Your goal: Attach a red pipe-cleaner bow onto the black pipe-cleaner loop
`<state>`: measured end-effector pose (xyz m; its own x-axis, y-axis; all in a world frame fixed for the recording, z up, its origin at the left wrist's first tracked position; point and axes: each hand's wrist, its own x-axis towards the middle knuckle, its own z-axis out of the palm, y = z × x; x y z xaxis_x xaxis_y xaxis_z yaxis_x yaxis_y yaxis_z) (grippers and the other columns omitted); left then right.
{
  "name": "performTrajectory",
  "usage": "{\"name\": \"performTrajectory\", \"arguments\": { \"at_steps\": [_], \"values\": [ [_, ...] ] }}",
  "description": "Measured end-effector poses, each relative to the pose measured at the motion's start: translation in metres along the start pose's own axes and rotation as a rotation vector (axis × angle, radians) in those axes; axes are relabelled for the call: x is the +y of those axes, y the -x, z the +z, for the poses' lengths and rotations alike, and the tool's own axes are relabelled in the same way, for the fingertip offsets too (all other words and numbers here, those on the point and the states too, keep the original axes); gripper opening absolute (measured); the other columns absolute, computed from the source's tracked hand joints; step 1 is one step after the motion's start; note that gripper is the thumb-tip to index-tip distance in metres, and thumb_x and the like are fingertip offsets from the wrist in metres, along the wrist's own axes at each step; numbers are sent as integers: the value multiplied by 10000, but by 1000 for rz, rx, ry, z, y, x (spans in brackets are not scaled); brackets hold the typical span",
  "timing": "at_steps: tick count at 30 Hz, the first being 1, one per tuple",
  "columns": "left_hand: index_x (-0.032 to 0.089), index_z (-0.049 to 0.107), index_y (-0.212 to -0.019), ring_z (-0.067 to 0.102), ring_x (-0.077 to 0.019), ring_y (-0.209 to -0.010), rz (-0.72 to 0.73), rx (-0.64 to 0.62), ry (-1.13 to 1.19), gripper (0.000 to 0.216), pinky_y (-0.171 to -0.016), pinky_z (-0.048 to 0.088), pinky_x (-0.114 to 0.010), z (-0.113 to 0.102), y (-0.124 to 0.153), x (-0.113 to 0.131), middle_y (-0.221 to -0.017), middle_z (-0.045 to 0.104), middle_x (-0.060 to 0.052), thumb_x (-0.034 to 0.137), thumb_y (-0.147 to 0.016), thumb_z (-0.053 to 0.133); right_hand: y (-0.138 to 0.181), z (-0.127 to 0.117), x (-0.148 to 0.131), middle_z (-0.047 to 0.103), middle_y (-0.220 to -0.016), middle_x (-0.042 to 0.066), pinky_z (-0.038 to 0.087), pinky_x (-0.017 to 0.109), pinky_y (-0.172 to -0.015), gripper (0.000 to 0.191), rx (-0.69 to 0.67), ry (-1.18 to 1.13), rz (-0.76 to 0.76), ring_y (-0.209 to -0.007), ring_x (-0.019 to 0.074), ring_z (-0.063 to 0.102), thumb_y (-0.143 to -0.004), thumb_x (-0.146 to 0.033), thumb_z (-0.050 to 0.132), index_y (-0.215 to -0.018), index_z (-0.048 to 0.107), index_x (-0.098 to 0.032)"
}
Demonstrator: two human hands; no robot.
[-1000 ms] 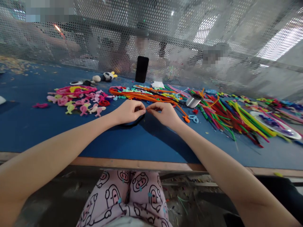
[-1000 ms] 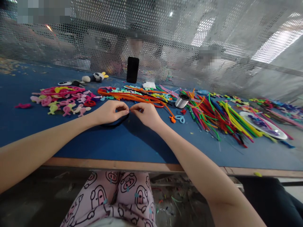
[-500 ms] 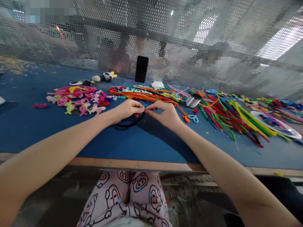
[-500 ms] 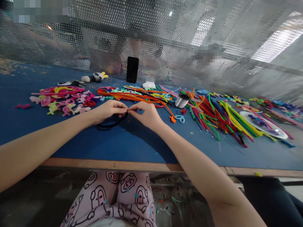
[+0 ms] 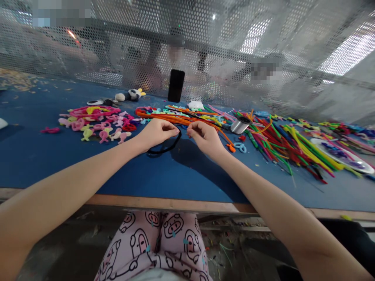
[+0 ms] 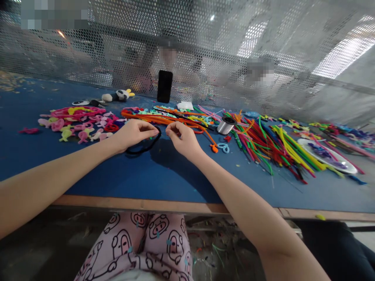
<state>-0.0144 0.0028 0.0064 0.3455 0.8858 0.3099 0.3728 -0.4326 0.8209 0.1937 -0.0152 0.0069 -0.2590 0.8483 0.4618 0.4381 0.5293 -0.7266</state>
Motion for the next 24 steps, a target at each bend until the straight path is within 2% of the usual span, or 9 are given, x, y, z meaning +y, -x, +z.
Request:
{"name": "performTrajectory", "arguments": {
  "at_steps": [3, 8, 13, 20, 24],
  "values": [
    [142, 725, -791, 664, -184, -721, 56, 54, -62, 223, -671, 498, -296, -1, -1, -2, -787, 757, -77, 358, -808, 670, -1, 0, 3, 608, -744, 13, 466, 305, -679, 121, 6, -42, 39, -698, 150, 579, -893, -314, 564, -841, 552, -205],
    [154, 662, -796, 624, -155, -606, 56, 28, -108, 174, -602, 471, -279, 0, -1, -1, -675, 690, -40, 304, -840, 586, -4, -1, 9, 576, -714, -2, 454, 301, -668, 126, -6, -53, 87, -665, 138, 556, -909, -306, 543, -830, 517, -211],
    [165, 621, -781, 612, -147, -597, 64, 6, -149, 139, -590, 460, -272, -2, -2, -1, -689, 667, -35, 272, -842, 558, -5, 1, 13, 562, -719, -8, 441, 305, -689, 90, -41, -75, 147, -693, 145, 554, -916, -261, 500, -838, 494, -217],
    [171, 601, -791, 589, -137, -589, 46, 14, -62, 154, -581, 462, -267, -3, -8, -10, -699, 641, -28, 304, -850, 550, -4, 0, 12, 533, -741, -14, 442, 278, -665, 111, -33, -178, 207, -719, 145, 532, -906, -304, 526, -831, 498, -227],
    [168, 622, -803, 592, -152, -631, 112, 36, -125, 168, -612, 460, -281, -4, -8, -12, -723, 665, -42, 305, -860, 544, -5, -1, 15, 547, -716, -9, 420, 273, -622, 128, -8, -160, 260, -667, 143, 507, -899, -293, 538, -794, 506, -227]
  ]
}}
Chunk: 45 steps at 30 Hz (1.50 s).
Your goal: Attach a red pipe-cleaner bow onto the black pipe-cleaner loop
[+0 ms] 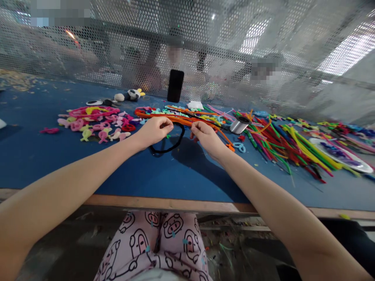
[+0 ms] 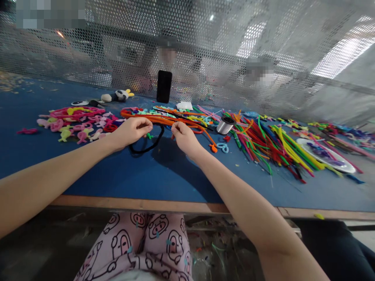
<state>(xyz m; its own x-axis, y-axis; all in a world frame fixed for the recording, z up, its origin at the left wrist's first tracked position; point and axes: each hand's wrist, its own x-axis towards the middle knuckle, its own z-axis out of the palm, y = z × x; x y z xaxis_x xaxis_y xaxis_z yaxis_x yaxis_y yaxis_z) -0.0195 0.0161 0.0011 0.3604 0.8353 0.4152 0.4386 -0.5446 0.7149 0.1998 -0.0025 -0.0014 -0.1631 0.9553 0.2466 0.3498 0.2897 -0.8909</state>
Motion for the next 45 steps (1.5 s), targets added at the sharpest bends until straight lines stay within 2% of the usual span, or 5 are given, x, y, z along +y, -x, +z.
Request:
{"name": "performTrajectory", "arguments": {
  "at_steps": [8, 13, 18, 27, 45],
  "values": [
    [162, 698, -818, 630, -193, -676, 62, 51, -365, 132, -651, 460, -313, -2, 6, 6, -798, 736, -83, 249, -836, 599, -1, 3, 3, 533, -636, -21, 403, 262, -555, 138, 76, -79, 119, -573, 123, 498, -855, -282, 587, -757, 517, -217],
    [149, 734, -920, 683, -183, -730, 52, 110, -132, 179, -741, 533, -307, -3, 7, 11, -865, 770, -76, 285, -865, 630, 5, 7, -9, 623, -802, 9, 477, 272, -664, 192, 41, -266, -29, -685, 113, 557, -805, -355, 667, -803, 554, -201],
    [120, 718, -1101, 721, -199, -913, 74, 81, 75, 283, -866, 567, -338, 5, 7, 11, -1047, 775, -111, 239, -854, 651, 8, 11, -11, 671, -856, 23, 506, 290, -680, 299, -78, -423, 35, -713, 123, 600, -782, -426, 731, -833, 534, -207],
    [189, 751, -1119, 694, -223, -1103, 225, 126, 53, 268, -958, 550, -354, 3, 9, 17, -1079, 781, -69, 203, -918, 575, 8, 13, -8, 695, -775, 6, 558, 295, -688, 345, -88, -471, 75, -656, 110, 623, -643, -369, 877, -875, 719, -167],
    [155, 771, -1000, 747, -204, -916, 245, 162, 236, 225, -874, 613, -330, 10, 15, 24, -1027, 784, -87, 304, -838, 724, 13, 13, -15, 717, -679, 22, 536, 295, -599, 249, -146, -346, 52, -584, 120, 628, -639, -369, 876, -757, 781, -171]
  ]
}}
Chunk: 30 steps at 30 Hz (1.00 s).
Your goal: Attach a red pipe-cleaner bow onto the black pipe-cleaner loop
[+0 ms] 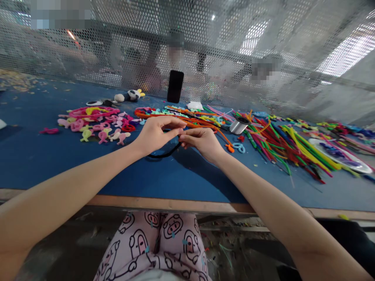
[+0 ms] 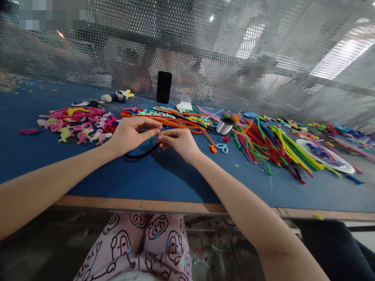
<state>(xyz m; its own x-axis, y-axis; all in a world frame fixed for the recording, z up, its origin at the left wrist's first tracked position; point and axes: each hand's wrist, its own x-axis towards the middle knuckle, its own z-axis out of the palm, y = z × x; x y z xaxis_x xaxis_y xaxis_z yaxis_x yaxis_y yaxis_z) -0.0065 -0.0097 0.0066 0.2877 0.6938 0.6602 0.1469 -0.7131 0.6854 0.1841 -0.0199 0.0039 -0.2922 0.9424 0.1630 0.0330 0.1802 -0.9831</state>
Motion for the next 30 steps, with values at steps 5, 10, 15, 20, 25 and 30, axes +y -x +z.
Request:
{"name": "performTrajectory", "arguments": {
  "at_steps": [5, 10, 15, 20, 25, 30],
  "values": [
    [160, 772, -977, 749, -196, -894, 6, 2, -23, 189, -855, 613, -313, -1, -1, 0, -992, 789, -76, 269, -826, 738, 1, 2, -1, 717, -705, 19, 519, 287, -594, 244, -44, 27, -4, -593, 115, 624, -672, -380, 856, -765, 775, -170],
    [162, 767, -940, 746, -193, -873, 12, 19, -21, 166, -862, 610, -326, 0, -1, -1, -962, 788, -70, 265, -813, 746, 1, 2, 0, 712, -730, 20, 502, 285, -607, 225, -68, 12, 8, -616, 114, 616, -701, -376, 833, -779, 763, -176],
    [166, 720, -1099, 740, -196, -920, -15, 2, 24, 300, -896, 601, -350, -1, -2, -3, -1037, 769, -86, 265, -816, 730, 1, 2, 0, 676, -733, 12, 466, 282, -617, 303, -82, 10, 23, -635, 113, 582, -684, -437, 836, -768, 723, -168],
    [167, 695, -1071, 718, -181, -916, -66, 89, -119, 252, -817, 589, -297, -5, -5, -1, -1066, 752, -84, 242, -831, 672, 0, 1, 2, 609, -680, -16, 416, 274, -625, 317, -50, 73, -12, -617, 99, 512, -724, -462, 796, -757, 684, -167],
    [161, 758, -849, 712, -199, -774, -142, -71, -294, 154, -677, 555, -282, -6, -5, -2, -849, 778, -61, 265, -795, 659, -1, 0, 1, 609, -650, -16, 427, 263, -596, 338, -31, 6, 32, -603, 105, 537, -706, -481, 807, -752, 684, -170],
    [193, 797, -832, 725, -205, -748, -65, -101, -330, 169, -679, 542, -290, -4, -2, -5, -809, 793, -44, 306, -793, 677, -1, 0, 1, 632, -669, -6, 474, 267, -613, 310, 3, -34, 80, -607, 101, 554, -667, -439, 840, -736, 710, -167]
  ]
}}
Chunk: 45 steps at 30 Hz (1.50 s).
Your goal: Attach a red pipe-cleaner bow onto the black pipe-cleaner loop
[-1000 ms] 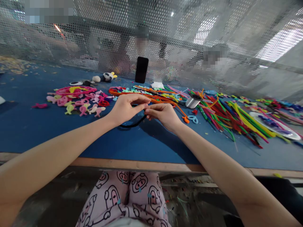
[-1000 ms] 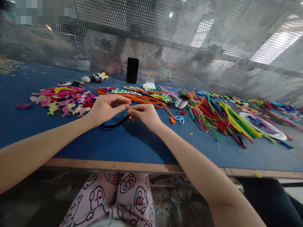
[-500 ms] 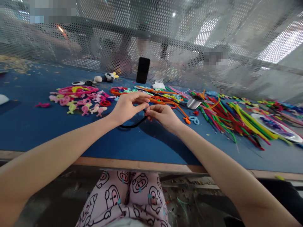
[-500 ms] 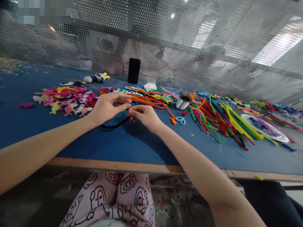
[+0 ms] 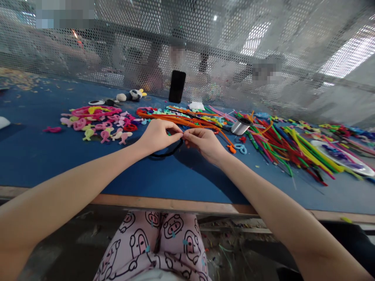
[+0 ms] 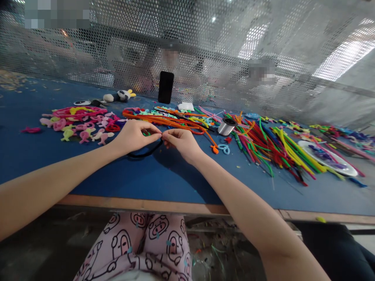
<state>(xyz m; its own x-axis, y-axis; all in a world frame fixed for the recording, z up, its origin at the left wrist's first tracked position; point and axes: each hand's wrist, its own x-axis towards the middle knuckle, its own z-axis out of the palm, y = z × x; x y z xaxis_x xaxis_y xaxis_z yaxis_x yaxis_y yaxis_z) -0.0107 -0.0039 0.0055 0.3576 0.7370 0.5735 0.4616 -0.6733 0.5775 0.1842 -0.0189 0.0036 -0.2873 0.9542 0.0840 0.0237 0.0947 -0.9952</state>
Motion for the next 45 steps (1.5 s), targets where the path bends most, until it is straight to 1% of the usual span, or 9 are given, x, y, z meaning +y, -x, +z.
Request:
{"name": "performTrajectory", "arguments": {
  "at_steps": [5, 10, 19, 24, 28, 31, 37, 40, 45],
  "values": [
    [199, 784, -805, 716, -193, -756, 116, 7, -61, 139, -730, 523, -295, -2, 1, 1, -813, 788, -35, 266, -811, 662, 1, 0, 0, 656, -691, 10, 494, 276, -617, 306, -8, -21, 14, -609, 103, 567, -648, -429, 863, -699, 724, -162],
    [190, 750, -777, 683, -195, -759, 194, 2, -197, 117, -726, 487, -298, -2, 1, 0, -791, 762, -39, 239, -802, 646, 0, 0, 0, 665, -684, 13, 506, 269, -633, 294, -13, -90, 67, -625, 105, 584, -625, -402, 886, -701, 739, -159],
    [192, 728, -771, 667, -186, -739, 218, -35, -185, 107, -696, 465, -295, 0, 2, -3, -778, 747, -32, 238, -794, 634, 0, 0, -1, 661, -654, 4, 513, 256, -619, 293, -1, -107, 94, -603, 95, 574, -591, -387, 899, -687, 743, -158],
    [181, 730, -768, 668, -164, -681, 133, -32, -72, 116, -673, 487, -273, 0, 2, 1, -768, 758, -30, 247, -778, 636, 1, 1, -4, 653, -633, -6, 501, 261, -600, 284, 26, -87, 58, -583, 96, 559, -565, -357, 904, -691, 737, -165],
    [163, 744, -832, 681, -167, -677, -7, -135, 64, 186, -633, 504, -264, 2, 0, 1, -801, 772, -47, 317, -787, 649, 2, 1, -4, 645, -625, -5, 489, 274, -598, 266, 42, -59, 2, -576, 99, 557, -608, -354, 881, -707, 726, -163],
    [167, 761, -828, 684, -168, -673, -66, -204, 150, 211, -625, 511, -263, 4, 0, -2, -797, 777, -47, 355, -773, 684, 1, 1, -2, 652, -638, 0, 481, 276, -594, 258, 51, -47, -30, -576, 101, 566, -635, -354, 862, -725, 720, -159],
    [173, 782, -802, 684, -174, -678, -123, -228, 220, 180, -626, 518, -265, 1, -1, -2, -754, 773, -39, 333, -765, 708, 0, 2, -2, 660, -705, -17, 484, 282, -603, 350, 88, -73, -52, -585, 101, 580, -579, -317, 888, -812, 673, -169],
    [176, 768, -795, 685, -169, -691, -131, -251, 255, 166, -646, 527, -261, 1, -1, 0, -759, 769, -30, 323, -770, 695, 1, 1, -4, 657, -691, -32, 475, 282, -607, 410, 59, -74, -79, -586, 107, 584, -608, -328, 872, -881, 600, -188],
    [196, 758, -761, 678, -169, -694, -165, -256, 272, 117, -664, 534, -268, 1, -1, 1, -751, 761, -19, 278, -756, 675, 1, -7, -7, 676, -704, -49, 450, 269, -610, 496, -77, 4, -133, -611, 113, 581, -634, -329, 861, -913, 462, -233]
  ]
}}
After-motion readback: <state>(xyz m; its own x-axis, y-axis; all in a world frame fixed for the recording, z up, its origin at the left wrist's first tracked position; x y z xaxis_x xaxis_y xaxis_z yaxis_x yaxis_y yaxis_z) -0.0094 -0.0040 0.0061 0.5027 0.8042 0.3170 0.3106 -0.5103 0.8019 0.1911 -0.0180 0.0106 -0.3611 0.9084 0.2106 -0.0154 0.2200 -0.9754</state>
